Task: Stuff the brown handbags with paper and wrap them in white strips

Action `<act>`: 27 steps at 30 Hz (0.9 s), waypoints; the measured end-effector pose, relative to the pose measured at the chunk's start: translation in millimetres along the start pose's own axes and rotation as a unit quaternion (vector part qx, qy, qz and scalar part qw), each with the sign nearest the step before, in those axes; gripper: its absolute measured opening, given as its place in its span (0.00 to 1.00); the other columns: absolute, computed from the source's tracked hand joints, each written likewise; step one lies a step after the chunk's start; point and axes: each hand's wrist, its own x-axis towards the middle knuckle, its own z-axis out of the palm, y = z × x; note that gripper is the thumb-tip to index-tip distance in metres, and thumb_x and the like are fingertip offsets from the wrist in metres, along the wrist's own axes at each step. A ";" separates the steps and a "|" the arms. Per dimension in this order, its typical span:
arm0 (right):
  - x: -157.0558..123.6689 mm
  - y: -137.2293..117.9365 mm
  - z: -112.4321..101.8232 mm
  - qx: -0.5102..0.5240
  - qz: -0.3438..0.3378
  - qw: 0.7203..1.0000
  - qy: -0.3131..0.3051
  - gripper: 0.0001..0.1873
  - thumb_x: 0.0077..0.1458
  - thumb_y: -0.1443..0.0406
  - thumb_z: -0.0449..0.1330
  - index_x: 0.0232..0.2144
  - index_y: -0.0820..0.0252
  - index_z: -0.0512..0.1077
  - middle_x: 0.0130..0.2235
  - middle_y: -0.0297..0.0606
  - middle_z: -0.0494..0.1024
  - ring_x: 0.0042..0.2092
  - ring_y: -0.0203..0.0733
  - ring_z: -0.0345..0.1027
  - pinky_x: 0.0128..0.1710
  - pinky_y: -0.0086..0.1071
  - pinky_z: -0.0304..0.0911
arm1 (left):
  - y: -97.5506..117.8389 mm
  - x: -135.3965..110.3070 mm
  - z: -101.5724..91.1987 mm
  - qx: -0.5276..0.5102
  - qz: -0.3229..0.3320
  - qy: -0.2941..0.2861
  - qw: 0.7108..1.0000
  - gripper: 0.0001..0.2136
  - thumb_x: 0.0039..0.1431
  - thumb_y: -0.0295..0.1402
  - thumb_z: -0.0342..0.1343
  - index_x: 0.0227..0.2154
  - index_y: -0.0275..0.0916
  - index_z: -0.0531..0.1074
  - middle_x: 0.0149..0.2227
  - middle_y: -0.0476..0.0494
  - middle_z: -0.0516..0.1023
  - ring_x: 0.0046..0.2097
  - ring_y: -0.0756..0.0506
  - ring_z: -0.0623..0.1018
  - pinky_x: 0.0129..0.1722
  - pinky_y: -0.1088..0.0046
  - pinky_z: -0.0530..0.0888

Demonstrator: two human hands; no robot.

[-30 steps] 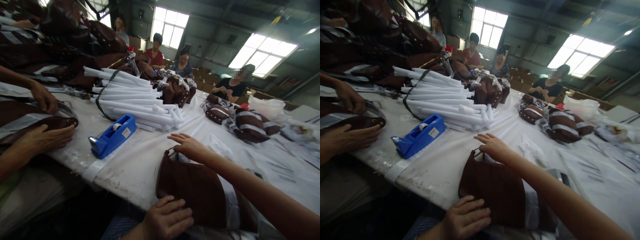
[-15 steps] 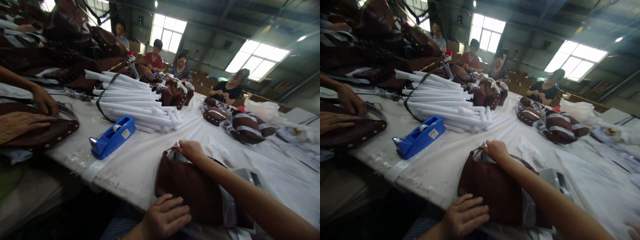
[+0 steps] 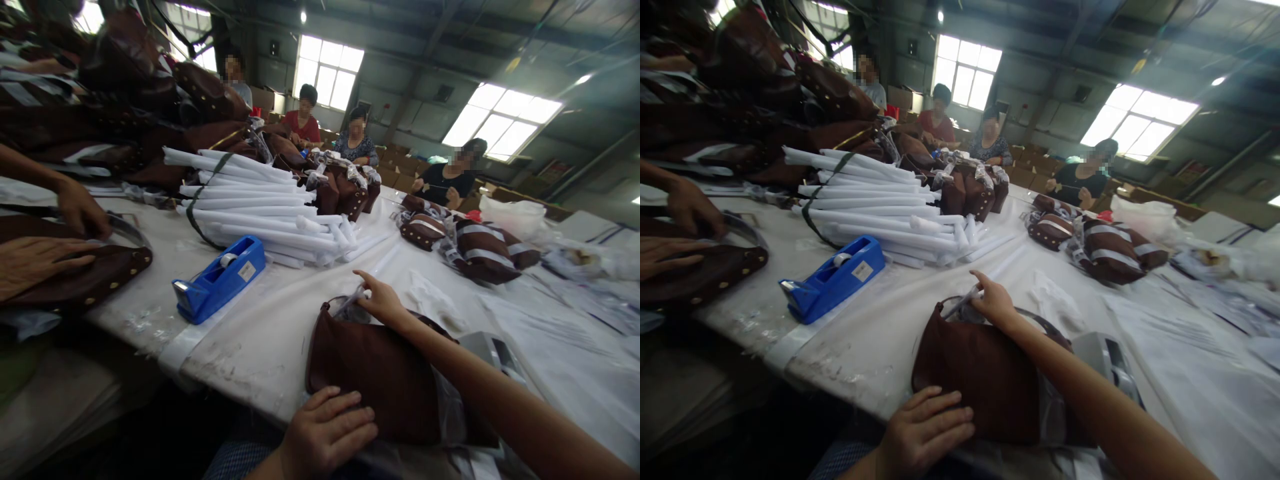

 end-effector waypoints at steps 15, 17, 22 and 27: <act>-51.7 18.2 -34.5 0.503 0.218 0.823 -0.150 0.23 0.42 0.59 0.72 0.40 0.59 0.74 0.37 0.39 0.79 0.38 0.41 0.74 0.39 0.32 0.68 | -1.5 1.3 -0.5 -0.028 -0.005 -0.003 1.000 0.12 0.69 0.28 0.49 0.45 0.45 0.78 0.47 0.57 0.83 0.53 0.54 0.78 0.66 0.74 0.62; -54.6 21.2 -37.9 0.458 0.182 0.855 -0.161 0.21 0.44 0.58 0.71 0.39 0.59 0.74 0.33 0.35 0.78 0.34 0.39 0.72 0.34 0.31 0.67 | -1.9 3.1 -0.6 -0.028 -0.005 -0.001 1.000 0.12 0.70 0.28 0.49 0.44 0.45 0.78 0.47 0.59 0.82 0.53 0.54 0.78 0.66 0.74 0.60; -55.5 30.7 -40.1 0.219 -0.016 0.972 -0.084 0.23 0.49 0.67 0.58 0.49 0.56 0.77 0.41 0.38 0.79 0.42 0.44 0.72 0.42 0.35 0.67 | -0.8 5.0 1.7 -0.033 -0.014 0.014 0.999 0.12 0.69 0.28 0.50 0.44 0.44 0.78 0.47 0.60 0.82 0.53 0.54 0.78 0.67 0.75 0.59; -50.7 42.2 -41.4 0.096 -0.119 0.981 -0.116 0.21 0.48 0.72 0.51 0.35 0.56 0.81 0.40 0.38 0.81 0.42 0.44 0.75 0.49 0.37 0.66 | -1.0 5.0 1.4 -0.035 -0.011 0.008 0.999 0.12 0.70 0.28 0.49 0.45 0.44 0.78 0.47 0.59 0.82 0.54 0.54 0.77 0.67 0.74 0.59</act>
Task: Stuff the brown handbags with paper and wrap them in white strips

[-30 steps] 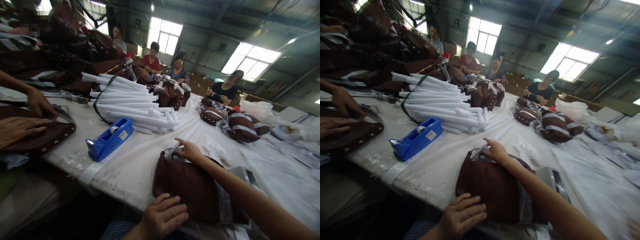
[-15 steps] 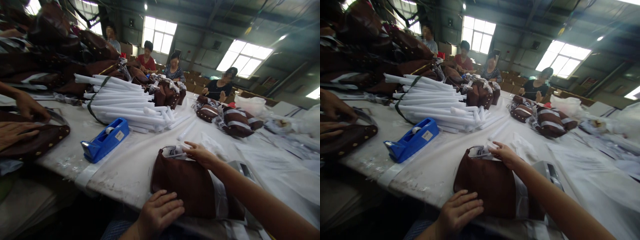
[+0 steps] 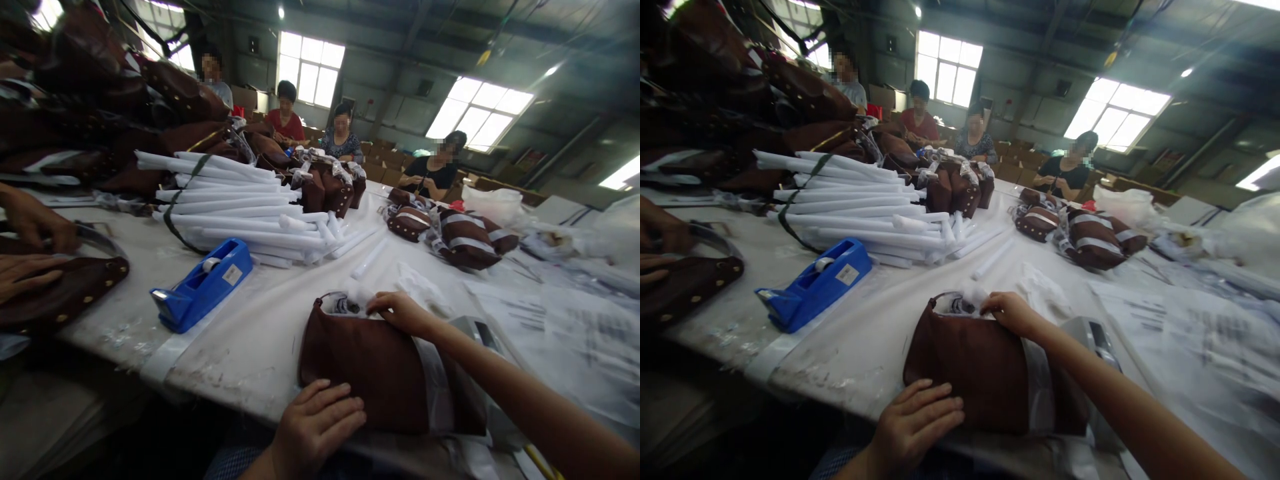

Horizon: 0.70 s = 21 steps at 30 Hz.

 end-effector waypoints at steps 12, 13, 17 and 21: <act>8.4 -1.0 -22.5 0.107 0.070 0.980 -0.154 0.17 0.49 0.68 0.57 0.39 0.57 0.82 0.32 0.33 0.83 0.34 0.41 0.75 0.36 0.30 0.68 | -2.7 -5.0 1.2 0.006 0.009 -0.018 1.000 0.13 0.69 0.28 0.49 0.47 0.45 0.78 0.47 0.56 0.83 0.55 0.54 0.77 0.66 0.73 0.61; 9.1 -2.4 -20.1 0.140 0.073 0.976 -0.150 0.15 0.51 0.64 0.59 0.40 0.59 0.82 0.31 0.33 0.82 0.33 0.40 0.74 0.34 0.30 0.68 | -2.9 -4.8 1.0 0.007 0.010 -0.019 1.000 0.13 0.69 0.28 0.49 0.47 0.45 0.77 0.47 0.56 0.83 0.55 0.54 0.77 0.66 0.73 0.62; 14.1 -10.8 -5.3 0.229 0.054 0.965 -0.118 0.22 0.54 0.51 0.64 0.43 0.61 0.81 0.37 0.37 0.83 0.38 0.43 0.76 0.39 0.32 0.70 | -3.5 -3.0 -0.2 0.008 0.013 -0.021 1.000 0.13 0.69 0.27 0.49 0.46 0.45 0.78 0.47 0.56 0.83 0.55 0.53 0.77 0.67 0.72 0.60; 20.7 -29.4 6.9 0.281 0.034 0.958 -0.044 0.23 0.53 0.51 0.66 0.47 0.59 0.79 0.43 0.39 0.83 0.47 0.47 0.77 0.52 0.39 0.69 | -4.1 -2.7 0.5 0.008 0.015 -0.025 1.000 0.13 0.69 0.27 0.49 0.46 0.44 0.78 0.47 0.56 0.82 0.55 0.53 0.77 0.67 0.72 0.59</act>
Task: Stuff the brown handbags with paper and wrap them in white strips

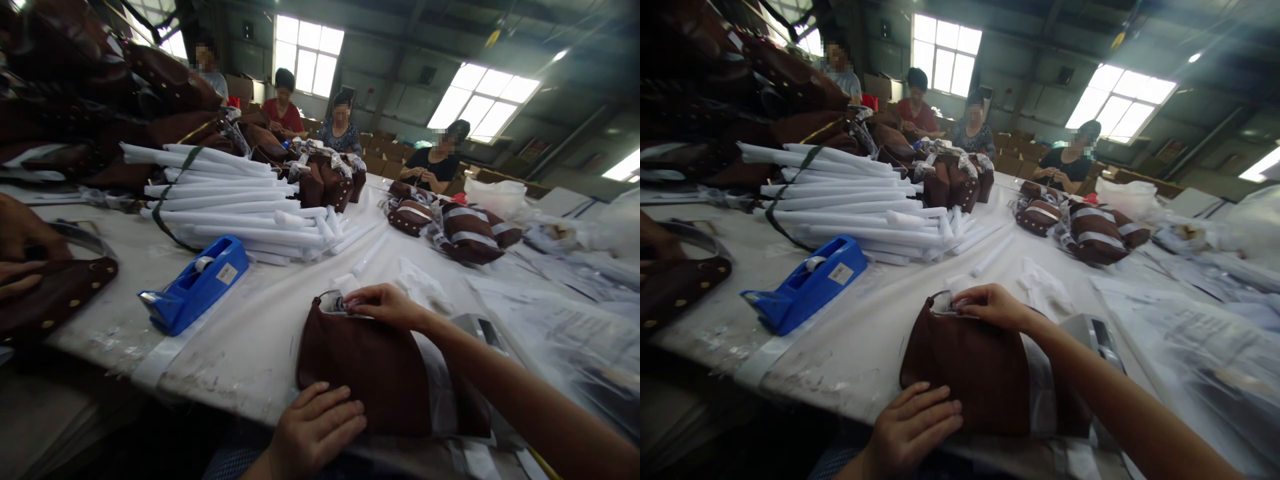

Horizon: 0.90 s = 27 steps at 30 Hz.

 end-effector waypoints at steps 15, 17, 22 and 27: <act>3.0 -35.6 34.5 -0.124 -0.088 0.955 0.256 0.28 0.56 0.65 0.64 0.59 0.49 0.69 0.39 0.29 0.84 0.46 0.47 0.79 0.52 0.40 0.71 | -1.4 10.5 7.5 0.014 -0.008 -0.004 1.000 0.14 0.68 0.24 0.49 0.50 0.43 0.76 0.51 0.53 0.81 0.57 0.50 0.75 0.65 0.68 0.65; 0.9 -36.1 44.1 -0.111 -0.111 0.954 0.254 0.15 0.56 0.65 0.63 0.47 0.51 0.78 0.41 0.30 0.84 0.45 0.46 0.79 0.50 0.37 0.73 | -1.3 14.8 10.1 0.023 -0.005 -0.013 1.000 0.14 0.68 0.24 0.50 0.51 0.42 0.75 0.51 0.51 0.81 0.57 0.49 0.76 0.63 0.67 0.67; -21.1 -37.7 63.3 -0.140 -0.173 0.943 0.247 0.15 0.59 0.66 0.61 0.48 0.48 0.78 0.47 0.30 0.82 0.47 0.43 0.78 0.50 0.35 0.73 | 0.9 22.8 13.0 0.031 0.000 -0.023 0.999 0.14 0.68 0.25 0.49 0.51 0.41 0.75 0.51 0.49 0.81 0.57 0.48 0.76 0.59 0.66 0.71; -59.1 -18.5 85.6 -0.248 -0.207 0.919 0.227 0.23 0.65 0.65 0.54 0.61 0.47 0.67 0.47 0.36 0.82 0.45 0.42 0.78 0.48 0.35 0.73 | 0.4 21.5 12.3 0.035 0.008 -0.034 0.999 0.14 0.69 0.26 0.48 0.52 0.41 0.74 0.50 0.47 0.81 0.56 0.46 0.77 0.59 0.64 0.73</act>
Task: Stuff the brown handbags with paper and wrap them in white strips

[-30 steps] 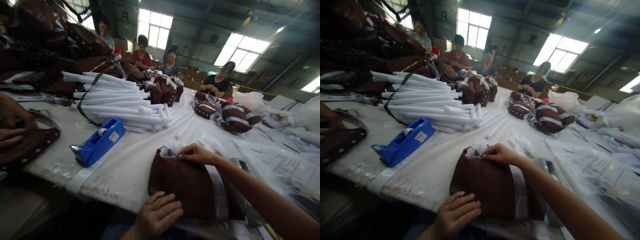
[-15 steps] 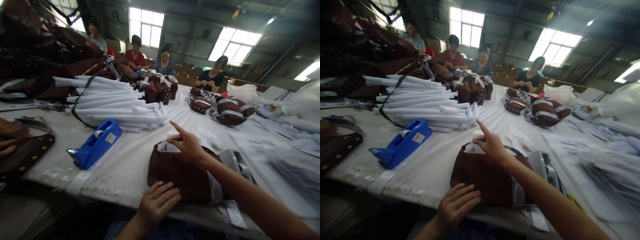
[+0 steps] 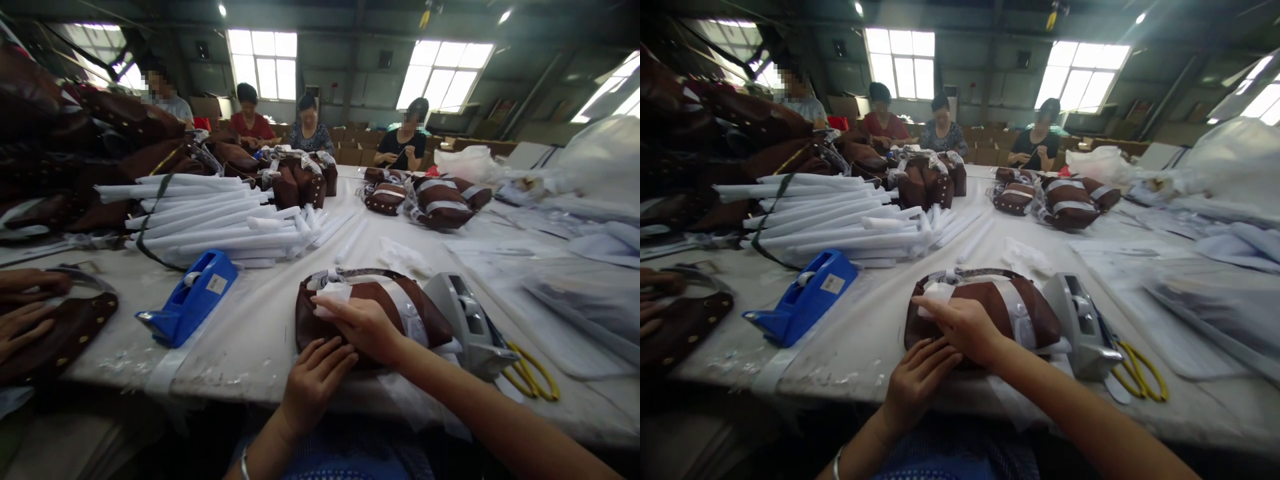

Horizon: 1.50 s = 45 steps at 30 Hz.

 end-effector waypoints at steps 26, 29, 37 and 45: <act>-166.0 -0.2 17.6 -0.102 0.074 0.971 0.201 0.22 0.63 0.67 0.60 0.58 0.55 0.68 0.51 0.41 0.79 0.51 0.42 0.75 0.54 0.37 0.72 | -15.2 -6.4 5.5 -0.023 -0.033 -0.041 0.998 0.27 0.60 0.14 0.47 0.59 0.42 0.68 0.57 0.45 0.76 0.61 0.45 0.73 0.62 0.62 0.71; -192.8 5.9 22.8 -0.155 0.162 0.963 0.148 0.23 0.60 0.64 0.62 0.58 0.58 0.69 0.52 0.46 0.77 0.52 0.50 0.72 0.53 0.45 0.73 | -15.0 3.2 1.9 -0.038 -0.046 -0.050 0.997 0.28 0.58 0.14 0.49 0.59 0.42 0.68 0.57 0.45 0.76 0.61 0.45 0.73 0.62 0.62 0.72; -183.8 14.5 35.8 -0.221 0.225 0.947 0.068 0.07 0.61 0.70 0.59 0.39 0.62 0.77 0.37 0.42 0.77 0.41 0.48 0.70 0.41 0.38 0.68 | -15.2 15.3 -3.3 -0.055 -0.065 -0.064 0.994 0.30 0.54 0.15 0.52 0.58 0.44 0.69 0.58 0.47 0.75 0.60 0.44 0.74 0.61 0.61 0.73; -169.7 -26.7 68.8 -0.174 0.151 0.973 0.018 0.09 0.63 0.72 0.55 0.34 0.62 0.75 0.32 0.39 0.74 0.35 0.42 0.65 0.36 0.33 0.61 | -16.2 10.7 -1.8 -0.042 -0.039 -0.059 0.997 0.30 0.56 0.15 0.50 0.60 0.43 0.67 0.58 0.45 0.75 0.62 0.43 0.72 0.61 0.59 0.73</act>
